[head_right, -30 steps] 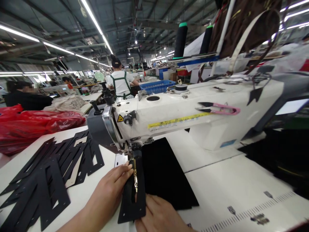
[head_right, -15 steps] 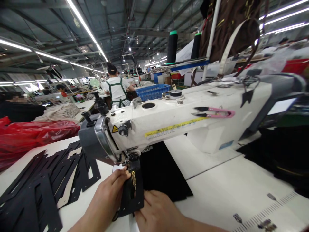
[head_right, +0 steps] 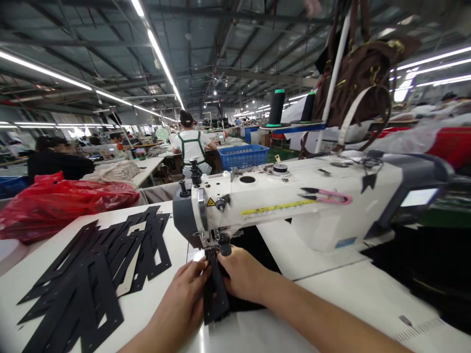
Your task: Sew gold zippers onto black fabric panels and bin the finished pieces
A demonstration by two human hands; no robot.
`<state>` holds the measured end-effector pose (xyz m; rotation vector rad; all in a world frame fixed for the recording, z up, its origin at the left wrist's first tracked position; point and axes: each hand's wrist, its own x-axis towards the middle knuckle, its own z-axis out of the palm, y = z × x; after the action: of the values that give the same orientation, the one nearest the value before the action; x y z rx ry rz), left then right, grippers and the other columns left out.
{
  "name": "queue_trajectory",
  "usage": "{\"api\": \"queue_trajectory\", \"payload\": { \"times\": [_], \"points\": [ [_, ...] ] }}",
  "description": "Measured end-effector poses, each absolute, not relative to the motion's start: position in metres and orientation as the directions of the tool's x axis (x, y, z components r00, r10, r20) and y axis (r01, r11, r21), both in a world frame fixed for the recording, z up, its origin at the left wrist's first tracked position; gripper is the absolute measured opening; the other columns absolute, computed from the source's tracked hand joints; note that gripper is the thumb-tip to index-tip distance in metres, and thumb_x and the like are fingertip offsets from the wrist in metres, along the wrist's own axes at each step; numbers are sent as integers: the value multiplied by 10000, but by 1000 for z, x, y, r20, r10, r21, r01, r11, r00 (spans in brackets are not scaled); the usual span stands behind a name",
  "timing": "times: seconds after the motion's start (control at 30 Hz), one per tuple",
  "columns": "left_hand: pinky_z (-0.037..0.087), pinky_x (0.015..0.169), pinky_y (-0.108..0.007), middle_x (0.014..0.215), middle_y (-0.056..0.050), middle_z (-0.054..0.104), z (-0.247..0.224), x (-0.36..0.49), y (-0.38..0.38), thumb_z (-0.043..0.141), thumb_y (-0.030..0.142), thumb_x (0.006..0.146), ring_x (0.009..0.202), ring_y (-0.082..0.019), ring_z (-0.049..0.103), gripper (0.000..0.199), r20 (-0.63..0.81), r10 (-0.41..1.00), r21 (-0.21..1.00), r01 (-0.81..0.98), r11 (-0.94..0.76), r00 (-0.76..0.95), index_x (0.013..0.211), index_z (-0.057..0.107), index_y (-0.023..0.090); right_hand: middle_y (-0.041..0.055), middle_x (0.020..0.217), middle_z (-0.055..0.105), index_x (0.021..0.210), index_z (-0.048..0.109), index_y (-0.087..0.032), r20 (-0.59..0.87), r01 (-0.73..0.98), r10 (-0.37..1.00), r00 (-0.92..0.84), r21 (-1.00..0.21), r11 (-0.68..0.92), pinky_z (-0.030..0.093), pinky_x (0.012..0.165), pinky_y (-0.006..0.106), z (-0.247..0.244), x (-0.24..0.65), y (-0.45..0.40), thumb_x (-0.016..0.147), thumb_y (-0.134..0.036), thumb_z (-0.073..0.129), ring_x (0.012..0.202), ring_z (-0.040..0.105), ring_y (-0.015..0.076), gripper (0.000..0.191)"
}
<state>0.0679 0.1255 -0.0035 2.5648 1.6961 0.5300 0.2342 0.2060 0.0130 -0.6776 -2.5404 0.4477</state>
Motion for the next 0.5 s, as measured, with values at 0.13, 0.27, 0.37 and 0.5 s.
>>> {"api": "queue_trajectory", "payload": {
  "times": [0.13, 0.27, 0.37, 0.5],
  "points": [
    [335, 1007, -515, 1143, -168, 564, -9, 69, 124, 444, 40, 659, 1119, -269, 493, 479, 362, 868, 217, 875, -433, 340, 1117, 573, 94, 52, 742, 638, 750, 584, -159, 354, 412, 562, -748, -417, 810, 428, 608, 252, 8, 234, 215, 784, -74, 428, 668, 582, 163, 181],
    [372, 963, -505, 1030, -136, 598, -12, 71, 122, 458, 68, 706, 1033, -247, 536, 421, 423, 833, 194, 863, -467, 356, 1108, 572, 126, 85, 794, 649, 760, 615, -153, 372, 490, 653, -660, -445, 749, 449, 671, 295, -2, 234, 216, 781, -150, 469, 746, 594, 201, 147],
    [391, 933, -505, 1014, -131, 595, -10, 72, 123, 478, 93, 725, 994, -250, 544, 404, 411, 827, 164, 862, -480, 383, 1119, 564, 134, 68, 785, 653, 730, 624, -162, 351, 534, 712, -608, -483, 694, 459, 685, 274, -8, 233, 215, 751, -176, 514, 752, 602, 190, 112],
    [411, 909, -481, 982, -132, 596, -6, 72, 126, 472, 81, 734, 961, -252, 544, 362, 389, 828, 146, 861, -488, 403, 1076, 584, 117, 34, 696, 649, 657, 618, -179, 283, 605, 789, -545, -520, 604, 459, 632, 238, -15, 230, 219, 740, -186, 530, 661, 611, 165, 122]
  ]
}}
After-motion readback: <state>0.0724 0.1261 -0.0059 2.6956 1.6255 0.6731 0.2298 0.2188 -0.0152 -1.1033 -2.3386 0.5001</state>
